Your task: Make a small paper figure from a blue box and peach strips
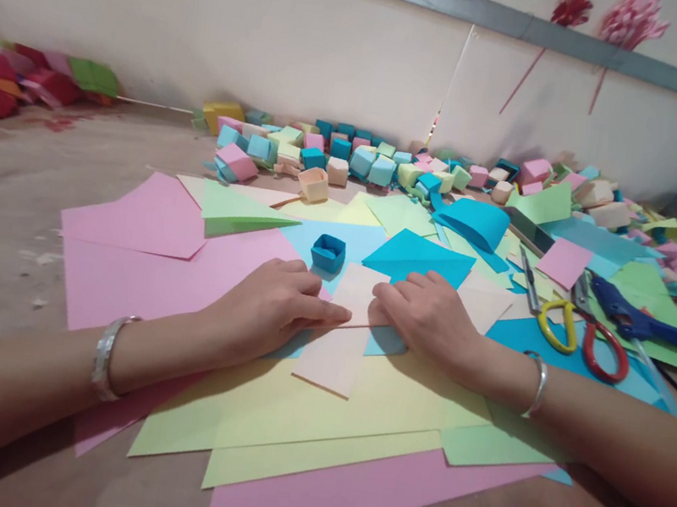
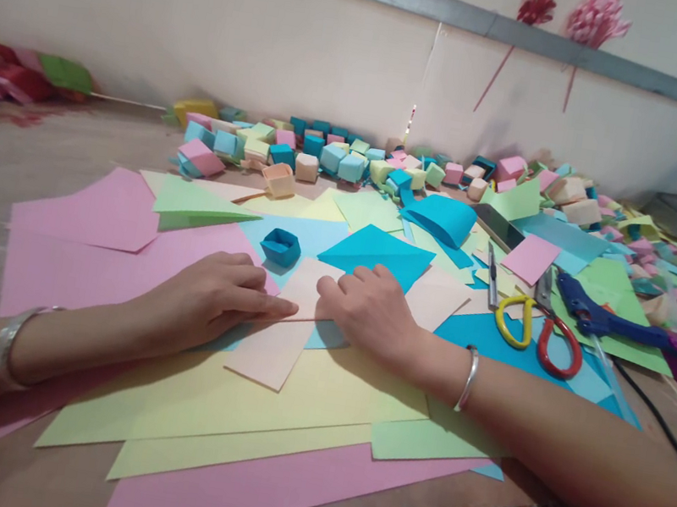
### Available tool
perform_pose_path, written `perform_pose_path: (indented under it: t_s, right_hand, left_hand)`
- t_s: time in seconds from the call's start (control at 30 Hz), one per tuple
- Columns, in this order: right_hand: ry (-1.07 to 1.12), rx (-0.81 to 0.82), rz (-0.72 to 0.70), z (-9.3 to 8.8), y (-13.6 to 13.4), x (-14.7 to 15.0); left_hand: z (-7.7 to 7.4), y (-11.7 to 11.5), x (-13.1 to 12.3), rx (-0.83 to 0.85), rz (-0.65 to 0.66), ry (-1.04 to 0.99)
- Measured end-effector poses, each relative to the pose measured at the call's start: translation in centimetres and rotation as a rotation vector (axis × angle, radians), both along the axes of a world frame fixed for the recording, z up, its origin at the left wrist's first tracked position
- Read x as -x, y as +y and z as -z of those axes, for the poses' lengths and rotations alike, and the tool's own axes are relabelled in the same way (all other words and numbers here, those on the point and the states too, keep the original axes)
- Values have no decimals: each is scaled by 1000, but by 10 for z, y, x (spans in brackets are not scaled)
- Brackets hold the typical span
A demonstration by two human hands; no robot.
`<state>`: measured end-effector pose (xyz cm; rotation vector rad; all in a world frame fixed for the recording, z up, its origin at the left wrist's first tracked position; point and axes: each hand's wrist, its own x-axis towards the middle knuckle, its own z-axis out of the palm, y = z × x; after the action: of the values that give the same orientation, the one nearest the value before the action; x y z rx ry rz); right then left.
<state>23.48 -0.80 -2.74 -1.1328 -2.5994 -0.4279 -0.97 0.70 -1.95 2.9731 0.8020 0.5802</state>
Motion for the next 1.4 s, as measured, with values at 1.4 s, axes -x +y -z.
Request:
perform_pose_path:
  t_s: [1.4]
  right_hand:
    - [-257,-90,146,-20,-50,13]
  left_hand:
    - [3,1,2,15,4,-38]
